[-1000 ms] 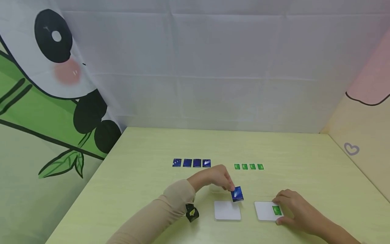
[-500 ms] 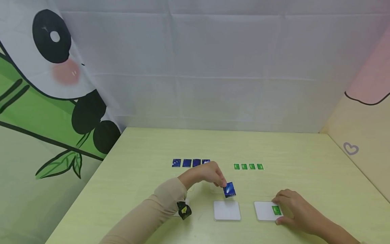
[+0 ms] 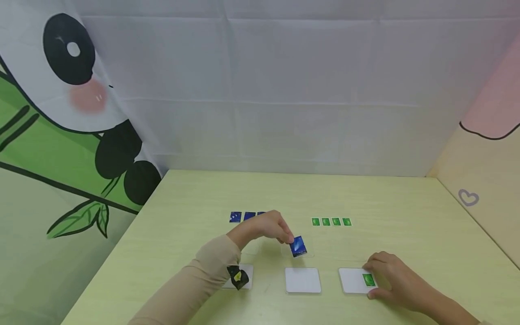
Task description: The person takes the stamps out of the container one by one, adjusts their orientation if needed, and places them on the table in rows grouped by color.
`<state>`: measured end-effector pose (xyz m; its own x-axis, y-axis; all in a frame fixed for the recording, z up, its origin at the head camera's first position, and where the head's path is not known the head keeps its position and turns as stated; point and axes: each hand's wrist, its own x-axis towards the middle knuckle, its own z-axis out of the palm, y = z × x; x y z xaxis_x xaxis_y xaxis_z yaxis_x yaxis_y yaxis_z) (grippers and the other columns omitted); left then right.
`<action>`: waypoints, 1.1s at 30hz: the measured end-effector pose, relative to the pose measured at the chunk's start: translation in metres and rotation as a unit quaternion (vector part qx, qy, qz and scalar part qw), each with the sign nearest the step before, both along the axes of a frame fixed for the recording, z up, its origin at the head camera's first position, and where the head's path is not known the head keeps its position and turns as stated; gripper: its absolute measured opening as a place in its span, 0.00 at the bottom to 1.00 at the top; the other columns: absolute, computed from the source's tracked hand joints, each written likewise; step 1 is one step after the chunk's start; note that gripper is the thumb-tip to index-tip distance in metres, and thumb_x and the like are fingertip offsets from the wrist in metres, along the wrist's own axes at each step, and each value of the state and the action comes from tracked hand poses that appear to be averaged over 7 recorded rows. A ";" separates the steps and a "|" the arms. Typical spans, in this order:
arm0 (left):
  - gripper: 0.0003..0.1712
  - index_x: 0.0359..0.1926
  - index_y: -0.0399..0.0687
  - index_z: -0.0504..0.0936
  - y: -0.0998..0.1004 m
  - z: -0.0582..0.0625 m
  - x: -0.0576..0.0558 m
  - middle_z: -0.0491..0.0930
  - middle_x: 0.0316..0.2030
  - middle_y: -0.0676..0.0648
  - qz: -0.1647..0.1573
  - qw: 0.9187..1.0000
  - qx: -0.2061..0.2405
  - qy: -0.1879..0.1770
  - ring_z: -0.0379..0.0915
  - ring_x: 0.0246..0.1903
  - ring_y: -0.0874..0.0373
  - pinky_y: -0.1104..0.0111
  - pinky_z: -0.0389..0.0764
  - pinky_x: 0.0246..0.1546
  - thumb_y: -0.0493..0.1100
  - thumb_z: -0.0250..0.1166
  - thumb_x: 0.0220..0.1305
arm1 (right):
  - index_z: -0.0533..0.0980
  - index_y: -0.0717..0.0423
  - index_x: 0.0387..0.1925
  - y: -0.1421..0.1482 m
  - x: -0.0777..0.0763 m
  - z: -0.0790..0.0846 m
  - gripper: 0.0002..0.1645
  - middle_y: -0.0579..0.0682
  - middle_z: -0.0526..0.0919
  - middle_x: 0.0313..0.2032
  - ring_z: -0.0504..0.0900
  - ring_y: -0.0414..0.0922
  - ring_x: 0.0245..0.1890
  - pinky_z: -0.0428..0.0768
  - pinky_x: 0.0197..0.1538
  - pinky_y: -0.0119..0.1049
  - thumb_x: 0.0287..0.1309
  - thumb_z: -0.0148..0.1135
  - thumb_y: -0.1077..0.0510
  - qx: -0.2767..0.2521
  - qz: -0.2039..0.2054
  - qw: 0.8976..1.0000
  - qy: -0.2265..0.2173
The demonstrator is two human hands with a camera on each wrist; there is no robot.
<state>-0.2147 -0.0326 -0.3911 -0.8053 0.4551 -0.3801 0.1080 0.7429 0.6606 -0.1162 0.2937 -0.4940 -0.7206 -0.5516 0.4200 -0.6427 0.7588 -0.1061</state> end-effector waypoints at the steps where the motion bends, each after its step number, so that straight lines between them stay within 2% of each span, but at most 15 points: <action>1: 0.06 0.33 0.44 0.88 -0.001 0.000 -0.001 0.86 0.35 0.48 -0.001 1.000 0.002 -0.001 0.79 0.37 0.57 0.48 0.71 0.60 0.42 0.68 0.58 | 0.80 0.49 0.37 0.000 0.000 0.000 0.29 0.37 0.81 0.38 0.76 0.39 0.38 0.78 0.44 0.40 0.34 0.76 0.37 0.002 -0.003 1.000 0.002; 8: 0.08 0.34 0.42 0.88 -0.010 0.001 -0.003 0.86 0.36 0.48 -0.003 1.000 0.014 -0.005 0.79 0.37 0.57 0.48 0.71 0.60 0.42 0.68 0.58 | 0.80 0.49 0.37 0.000 0.001 -0.001 0.30 0.37 0.80 0.38 0.75 0.39 0.39 0.78 0.44 0.42 0.35 0.75 0.36 0.007 -0.007 1.000 -0.003; 14: 0.09 0.36 0.42 0.88 -0.019 0.003 -0.004 0.86 0.41 0.47 -0.010 1.000 0.020 -0.004 0.81 0.40 0.55 0.48 0.71 0.61 0.43 0.68 0.59 | 0.81 0.49 0.36 0.000 0.003 0.000 0.29 0.36 0.80 0.37 0.75 0.37 0.38 0.78 0.44 0.41 0.33 0.76 0.37 0.007 -0.015 1.000 0.008; 18: 0.09 0.36 0.42 0.88 -0.025 0.005 -0.004 0.86 0.43 0.48 -0.008 1.000 0.025 -0.005 0.80 0.40 0.56 0.48 0.71 0.60 0.43 0.68 0.59 | 0.81 0.48 0.37 -0.001 0.003 0.000 0.30 0.37 0.80 0.38 0.75 0.38 0.39 0.78 0.45 0.41 0.35 0.74 0.35 0.010 -0.021 1.000 -0.004; 21: 0.10 0.37 0.41 0.88 -0.033 0.005 -0.001 0.85 0.44 0.47 -0.012 1.000 0.025 -0.004 0.80 0.40 0.57 0.49 0.72 0.60 0.43 0.68 0.59 | 0.81 0.48 0.37 -0.005 0.009 -0.001 0.30 0.37 0.80 0.38 0.75 0.38 0.39 0.78 0.45 0.41 0.35 0.74 0.34 0.009 -0.026 1.000 -0.004; 26: 0.10 0.37 0.38 0.87 -0.046 0.004 0.003 0.85 0.46 0.45 -0.014 0.999 0.028 -0.006 0.83 0.43 0.51 0.48 0.71 0.61 0.41 0.68 0.59 | 0.81 0.48 0.37 -0.011 0.017 -0.004 0.30 0.36 0.80 0.38 0.75 0.38 0.39 0.78 0.45 0.40 0.34 0.75 0.34 0.008 -0.034 0.999 -0.001; 33: 0.10 0.37 0.41 0.88 -0.061 -0.002 0.010 0.87 0.41 0.47 -0.009 1.000 0.020 -0.014 0.82 0.43 0.52 0.49 0.72 0.60 0.43 0.68 0.59 | 0.80 0.49 0.37 -0.019 0.029 -0.008 0.30 0.38 0.80 0.38 0.75 0.39 0.39 0.77 0.44 0.42 0.34 0.75 0.36 -0.003 -0.031 1.000 -0.003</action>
